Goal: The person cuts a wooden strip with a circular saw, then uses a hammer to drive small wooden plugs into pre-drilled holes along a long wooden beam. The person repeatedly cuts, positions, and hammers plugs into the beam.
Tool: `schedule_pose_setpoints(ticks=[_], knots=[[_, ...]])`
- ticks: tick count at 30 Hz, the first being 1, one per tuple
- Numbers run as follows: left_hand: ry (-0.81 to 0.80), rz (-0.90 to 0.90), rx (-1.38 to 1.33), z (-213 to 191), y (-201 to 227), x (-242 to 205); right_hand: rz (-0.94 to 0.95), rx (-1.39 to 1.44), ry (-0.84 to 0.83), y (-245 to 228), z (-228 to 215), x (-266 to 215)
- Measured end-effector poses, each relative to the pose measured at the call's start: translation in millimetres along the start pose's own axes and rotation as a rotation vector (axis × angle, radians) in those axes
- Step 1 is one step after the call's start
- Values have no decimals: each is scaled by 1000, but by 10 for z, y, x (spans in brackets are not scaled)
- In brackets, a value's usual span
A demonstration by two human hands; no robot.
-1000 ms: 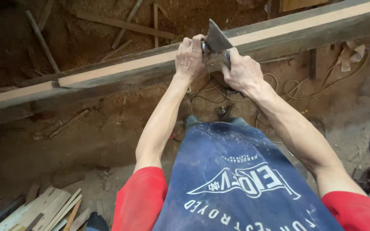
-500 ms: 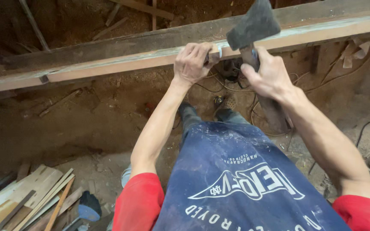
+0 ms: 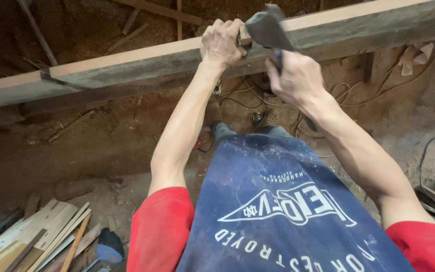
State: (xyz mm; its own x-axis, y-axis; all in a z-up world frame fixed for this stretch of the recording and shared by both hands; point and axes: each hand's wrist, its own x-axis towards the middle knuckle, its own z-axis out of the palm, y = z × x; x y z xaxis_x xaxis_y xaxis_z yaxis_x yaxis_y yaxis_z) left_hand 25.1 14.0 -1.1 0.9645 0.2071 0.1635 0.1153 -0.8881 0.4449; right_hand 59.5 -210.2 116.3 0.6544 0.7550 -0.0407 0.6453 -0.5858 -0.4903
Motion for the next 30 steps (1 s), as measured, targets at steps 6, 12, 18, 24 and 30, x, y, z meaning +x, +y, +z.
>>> schedule_pose_setpoints(ticks=[6,12,18,24,30], knots=[[14,-26,29,86,-42,37,122,-24,-24,9,-154,250],[-55,-61,16,138,-41,-3,74,-13,-67,-91,-126,65],[97,9,6,104,46,-103,209,19,-120,-14,-58,258],[165,36,41,102,113,-473,63,171,-86,48,-372,-30],[56,43,302,230,30,-918,283,307,-379,143,-582,-1]])
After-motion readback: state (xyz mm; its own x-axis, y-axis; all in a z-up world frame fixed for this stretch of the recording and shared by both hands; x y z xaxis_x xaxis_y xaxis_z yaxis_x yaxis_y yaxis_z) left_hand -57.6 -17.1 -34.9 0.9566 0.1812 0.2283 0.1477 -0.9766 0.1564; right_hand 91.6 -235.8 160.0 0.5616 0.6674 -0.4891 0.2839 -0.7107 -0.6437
